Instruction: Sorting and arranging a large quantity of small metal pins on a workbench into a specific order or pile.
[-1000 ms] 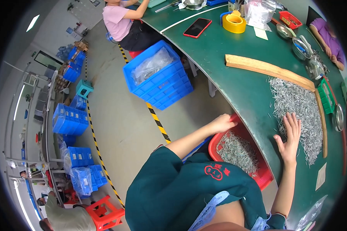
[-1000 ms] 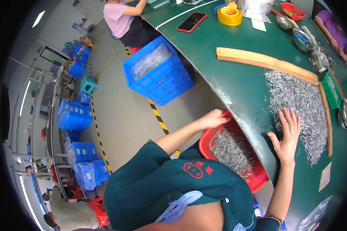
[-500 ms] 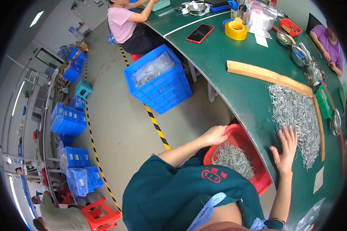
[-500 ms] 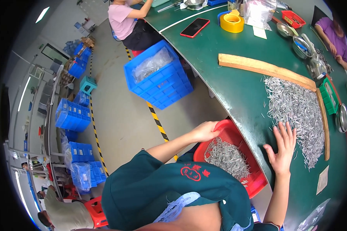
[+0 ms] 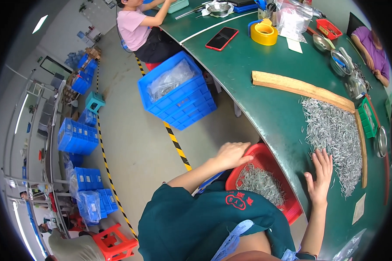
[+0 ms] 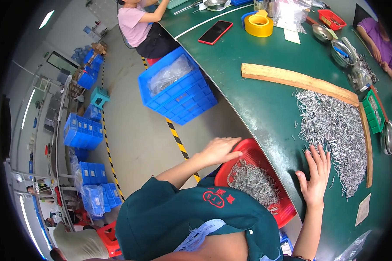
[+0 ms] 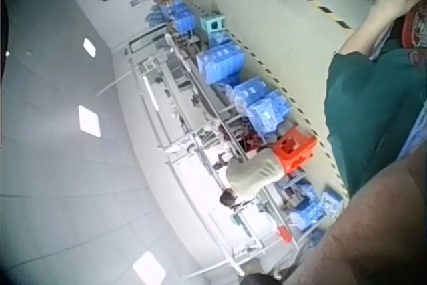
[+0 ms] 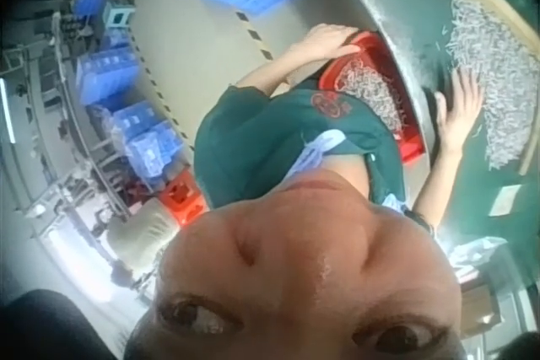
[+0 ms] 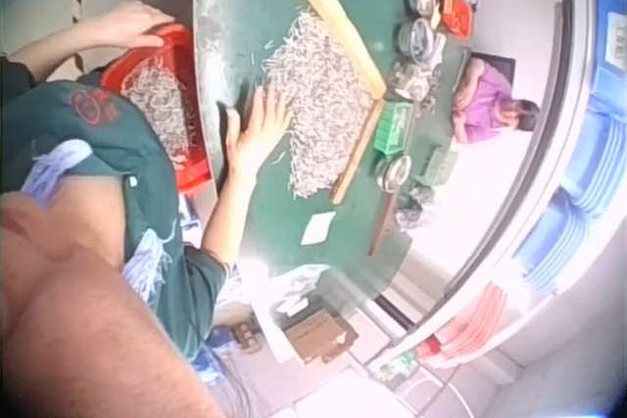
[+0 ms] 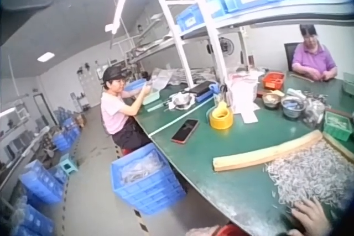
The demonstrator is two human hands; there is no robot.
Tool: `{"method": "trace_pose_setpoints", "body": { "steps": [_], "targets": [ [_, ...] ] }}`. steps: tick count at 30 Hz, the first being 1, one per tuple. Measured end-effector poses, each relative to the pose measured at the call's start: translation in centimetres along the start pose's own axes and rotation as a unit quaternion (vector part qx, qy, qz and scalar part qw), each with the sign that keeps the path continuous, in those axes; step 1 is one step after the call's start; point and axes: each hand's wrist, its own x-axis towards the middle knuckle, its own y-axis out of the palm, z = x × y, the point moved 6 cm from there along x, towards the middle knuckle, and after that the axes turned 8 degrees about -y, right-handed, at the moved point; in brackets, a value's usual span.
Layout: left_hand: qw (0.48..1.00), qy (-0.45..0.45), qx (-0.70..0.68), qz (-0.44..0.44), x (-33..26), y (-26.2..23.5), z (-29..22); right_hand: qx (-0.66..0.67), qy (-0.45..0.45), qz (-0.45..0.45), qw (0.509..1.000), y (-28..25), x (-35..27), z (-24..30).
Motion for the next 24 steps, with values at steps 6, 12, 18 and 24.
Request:
{"method": "trace_pose_setpoints", "body": {
  "steps": [6, 12, 18, 24],
  "targets": [
    [0.986, 0.083, -0.135, -0.047, 2.1, -8.4, -5.3, 0.004, 0.023, 0.026, 0.999, -0.1, 0.3, 0.6],
    [0.976, 0.210, -0.012, -0.054, 7.3, -1.5, -12.6, -0.027, 0.047, 0.013, 0.998, 0.0, 0.2, 0.6],
    [0.946, 0.323, -0.002, -0.032, 9.9, 3.3, -16.9, -0.044, 0.074, -0.023, 0.996, -0.2, -0.3, -0.7],
    [0.942, 0.329, -0.040, -0.057, 9.4, 3.6, -18.3, -0.046, 0.125, -0.004, 0.991, 0.2, -0.2, -1.6]
  ]
}}
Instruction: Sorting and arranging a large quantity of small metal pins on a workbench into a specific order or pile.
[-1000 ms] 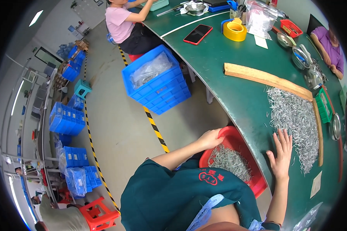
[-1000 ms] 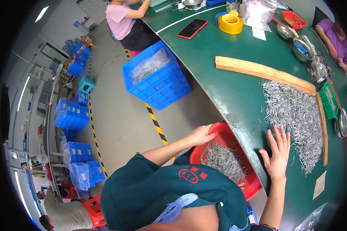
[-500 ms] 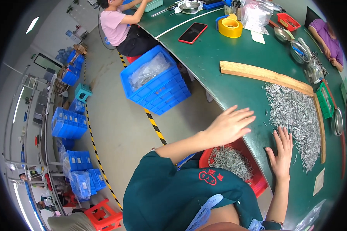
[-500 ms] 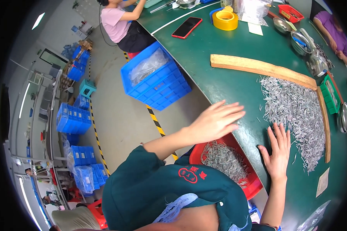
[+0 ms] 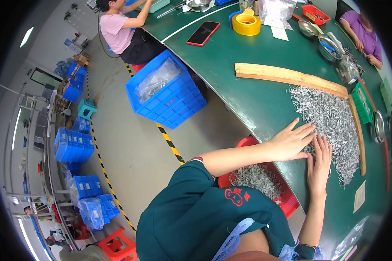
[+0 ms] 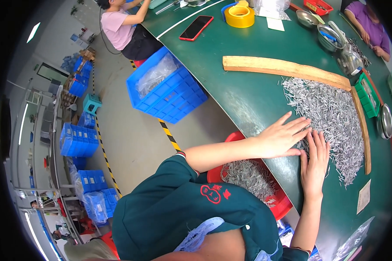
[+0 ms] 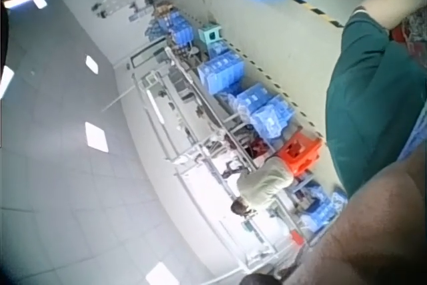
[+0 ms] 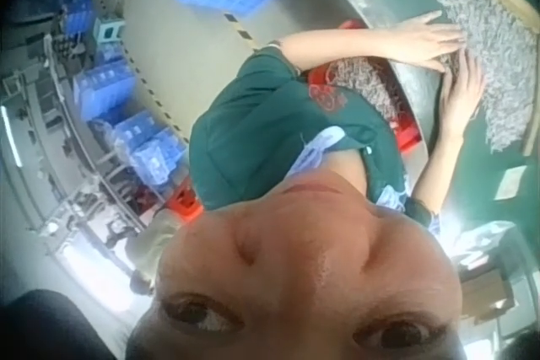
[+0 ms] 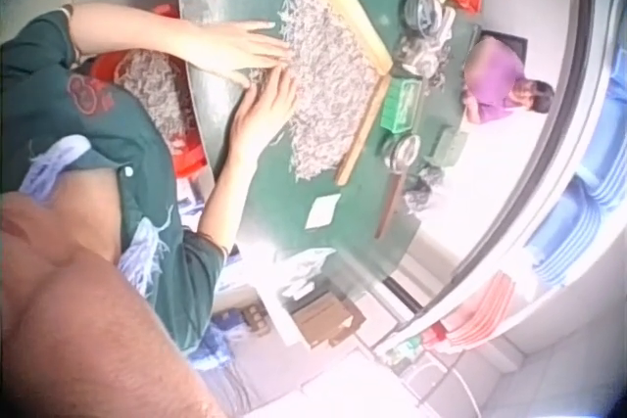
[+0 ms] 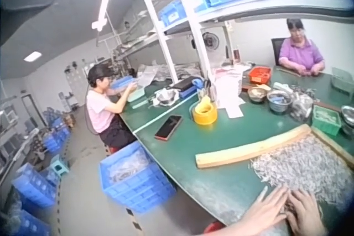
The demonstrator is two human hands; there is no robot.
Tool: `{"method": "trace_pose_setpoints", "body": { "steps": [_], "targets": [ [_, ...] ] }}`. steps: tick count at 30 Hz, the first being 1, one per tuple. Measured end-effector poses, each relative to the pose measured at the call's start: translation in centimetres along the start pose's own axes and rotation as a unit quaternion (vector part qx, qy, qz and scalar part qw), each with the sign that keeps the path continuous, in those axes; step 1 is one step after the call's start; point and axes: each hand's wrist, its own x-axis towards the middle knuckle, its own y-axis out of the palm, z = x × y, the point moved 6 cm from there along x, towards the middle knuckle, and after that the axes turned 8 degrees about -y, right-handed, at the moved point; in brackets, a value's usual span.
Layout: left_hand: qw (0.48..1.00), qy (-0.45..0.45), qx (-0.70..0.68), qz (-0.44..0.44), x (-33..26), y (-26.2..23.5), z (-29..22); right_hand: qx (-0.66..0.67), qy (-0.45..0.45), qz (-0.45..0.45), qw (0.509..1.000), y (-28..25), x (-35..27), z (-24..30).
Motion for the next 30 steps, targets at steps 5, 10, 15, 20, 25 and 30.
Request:
{"method": "trace_pose_setpoints", "body": {
  "steps": [5, 10, 15, 20, 25, 30],
  "targets": [
    [0.999, -0.009, -0.042, 0.000, -0.3, -1.1, -0.2, 0.013, -0.009, -0.003, 1.000, 0.0, -0.2, -0.2],
    [0.997, -0.006, -0.064, -0.041, -0.6, -2.0, 0.1, 0.025, -0.013, -0.049, 0.998, -1.2, -1.0, 0.2],
    [0.993, -0.090, 0.077, 0.004, -3.4, -6.1, 2.3, 0.050, 0.097, -0.043, 0.993, -3.2, -5.0, 1.4],
    [0.979, -0.146, 0.112, 0.084, -5.8, -6.9, 3.9, 0.005, 0.177, 0.043, 0.983, -2.1, -8.7, 2.1],
    [0.988, -0.060, 0.093, 0.106, -3.5, -4.4, 0.7, -0.013, 0.126, 0.055, 0.990, -0.5, -5.5, 2.9],
    [0.991, -0.025, 0.062, 0.116, -3.7, -3.7, -0.9, 0.023, 0.077, 0.052, 0.995, -0.4, -4.2, 4.0]
  ]
}}
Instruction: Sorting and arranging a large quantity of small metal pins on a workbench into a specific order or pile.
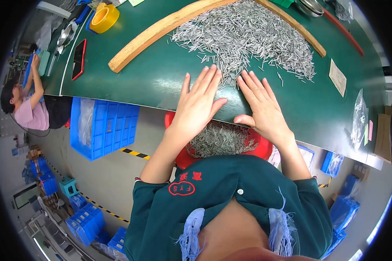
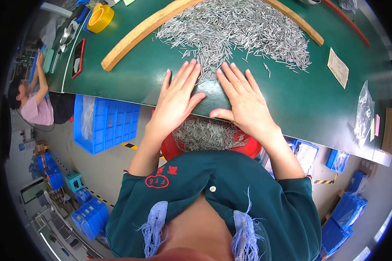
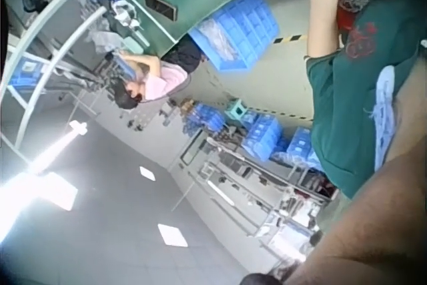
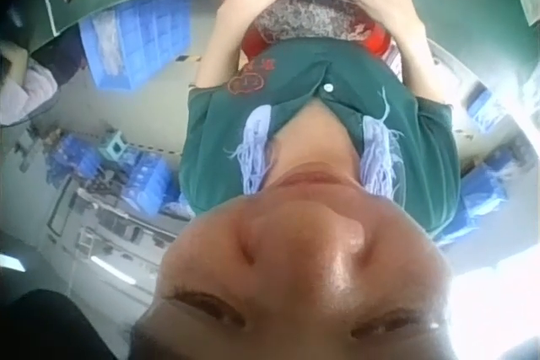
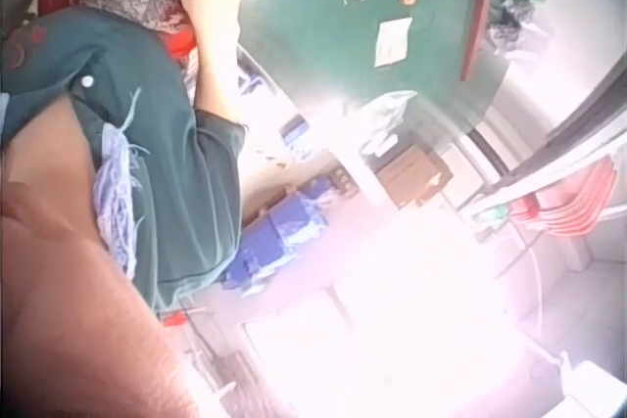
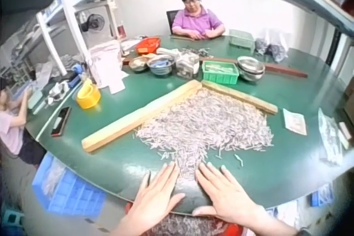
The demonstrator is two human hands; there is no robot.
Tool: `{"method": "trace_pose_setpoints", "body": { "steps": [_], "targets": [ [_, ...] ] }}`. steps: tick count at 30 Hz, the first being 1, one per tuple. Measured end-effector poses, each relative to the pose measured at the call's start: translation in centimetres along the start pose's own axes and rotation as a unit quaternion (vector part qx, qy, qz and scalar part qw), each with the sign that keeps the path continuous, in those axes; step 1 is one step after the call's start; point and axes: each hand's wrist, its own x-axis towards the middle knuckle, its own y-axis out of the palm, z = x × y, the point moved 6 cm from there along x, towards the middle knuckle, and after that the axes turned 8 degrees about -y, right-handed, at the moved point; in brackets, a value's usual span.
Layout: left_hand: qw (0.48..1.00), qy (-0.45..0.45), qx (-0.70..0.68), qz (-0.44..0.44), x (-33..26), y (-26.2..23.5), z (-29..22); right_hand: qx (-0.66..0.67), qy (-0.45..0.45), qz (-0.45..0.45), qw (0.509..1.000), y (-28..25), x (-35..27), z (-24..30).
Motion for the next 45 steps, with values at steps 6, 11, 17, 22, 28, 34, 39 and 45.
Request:
{"method": "trace_pose_setpoints", "body": {
  "steps": [6, 11, 17, 22, 28, 34, 39, 45],
  "targets": [
    [0.998, -0.043, -0.005, -0.035, 1.3, -0.7, 1.0, -0.010, 0.044, -0.018, 0.999, -0.3, -1.5, -1.2],
    [0.999, 0.023, -0.024, -0.001, 2.4, 0.4, -1.2, -0.035, 0.036, -0.014, 0.999, 0.4, -0.1, -0.9],
    [0.997, 0.040, -0.054, 0.026, 0.0, -0.3, -1.7, -0.064, 0.005, 0.011, 0.998, 0.3, -0.3, -0.7],
    [0.998, -0.016, -0.053, 0.005, -2.6, -1.5, 0.3, -0.020, 0.014, 0.021, 0.999, -0.5, -2.0, -0.4],
    [0.999, -0.031, -0.011, -0.004, -4.2, -1.8, 0.9, -0.020, 0.048, -0.002, 0.999, -1.1, -4.4, 0.0],
    [0.999, -0.044, -0.023, -0.012, -3.8, -3.1, 0.8, 0.058, -0.007, 0.021, 0.998, -1.0, -2.8, 1.9],
    [0.997, -0.070, 0.007, -0.041, -5.9, -3.2, 2.9, -0.010, 0.075, -0.008, 0.997, -1.5, -5.0, -1.6],
    [0.999, 0.020, -0.034, 0.004, -4.8, -2.0, -0.9, 0.001, 0.008, 0.035, 0.999, -1.0, -3.1, 1.4]
  ]
}}
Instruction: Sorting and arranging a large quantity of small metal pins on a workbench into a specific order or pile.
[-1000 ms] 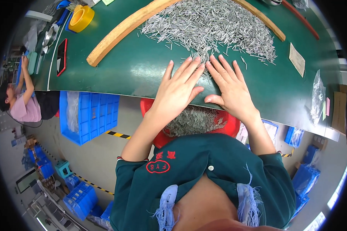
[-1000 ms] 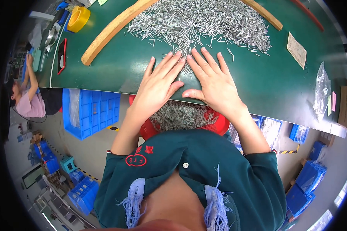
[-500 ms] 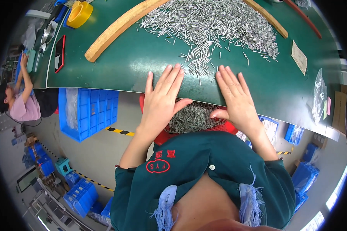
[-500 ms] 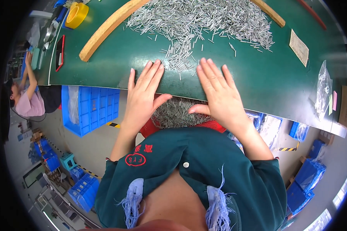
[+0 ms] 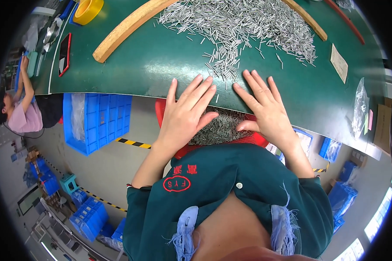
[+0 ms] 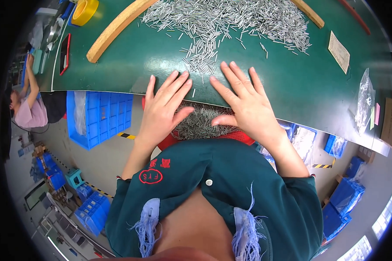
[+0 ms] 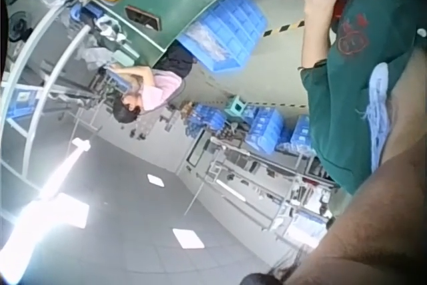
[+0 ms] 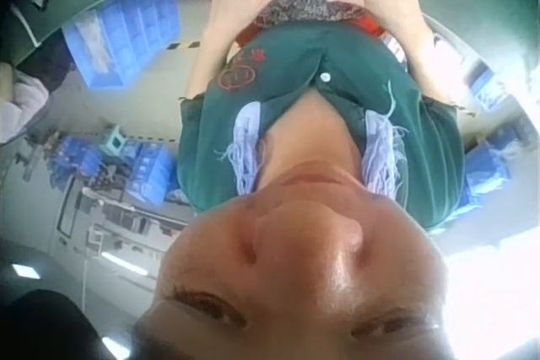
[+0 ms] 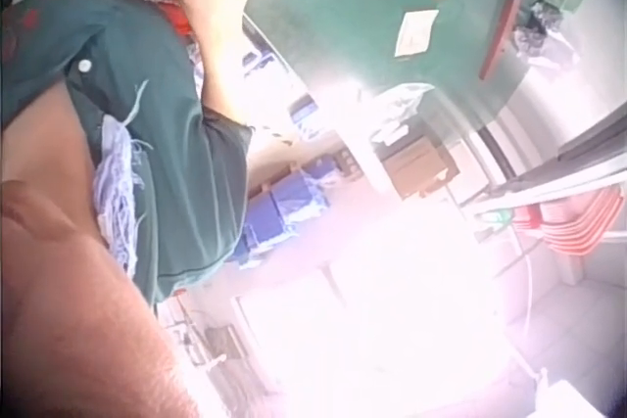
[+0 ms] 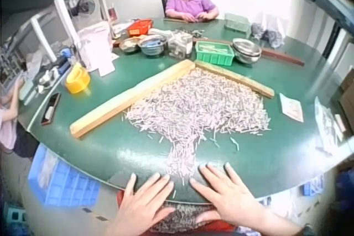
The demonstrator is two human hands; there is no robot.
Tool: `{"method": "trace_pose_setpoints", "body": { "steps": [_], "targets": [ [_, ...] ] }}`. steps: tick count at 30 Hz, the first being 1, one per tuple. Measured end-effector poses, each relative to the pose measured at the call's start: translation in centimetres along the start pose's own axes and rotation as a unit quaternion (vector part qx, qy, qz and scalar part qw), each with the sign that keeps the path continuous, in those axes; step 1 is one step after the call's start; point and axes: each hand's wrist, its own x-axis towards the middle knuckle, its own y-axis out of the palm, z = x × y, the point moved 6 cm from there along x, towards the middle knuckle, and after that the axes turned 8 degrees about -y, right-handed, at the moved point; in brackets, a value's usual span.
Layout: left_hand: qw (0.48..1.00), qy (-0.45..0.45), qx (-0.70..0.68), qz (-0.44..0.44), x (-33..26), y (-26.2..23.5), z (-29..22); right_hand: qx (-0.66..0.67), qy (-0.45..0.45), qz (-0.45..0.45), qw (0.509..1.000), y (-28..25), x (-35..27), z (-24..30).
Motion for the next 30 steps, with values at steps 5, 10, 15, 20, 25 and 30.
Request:
{"method": "trace_pose_setpoints", "body": {
  "steps": [5, 10, 15, 20, 25, 30],
  "targets": [
    [0.999, -0.006, 0.004, -0.043, 1.5, -0.2, 0.1, 0.016, 0.005, -0.041, 0.999, 0.4, 0.7, -1.0],
    [1.000, 0.018, -0.010, -0.016, 1.8, 0.3, -0.6, -0.031, -0.023, -0.038, 0.999, 0.3, 0.6, -0.4],
    [1.000, 0.020, -0.007, -0.010, 2.2, -0.1, -0.5, -0.010, -0.008, -0.046, 0.999, 0.5, 0.7, -0.5],
    [0.999, 0.049, -0.022, 0.008, 1.4, -0.2, -1.2, -0.021, -0.023, -0.033, 0.999, 0.7, 0.5, -0.6],
    [0.999, 0.047, -0.016, 0.003, 1.9, -0.3, -0.9, -0.001, -0.006, -0.052, 0.999, 0.6, 0.8, -0.9],
    [0.999, 0.050, -0.012, -0.008, 2.5, 0.4, -1.0, -0.011, -0.007, -0.045, 0.999, 1.0, 1.7, -0.7]
  ]
}}
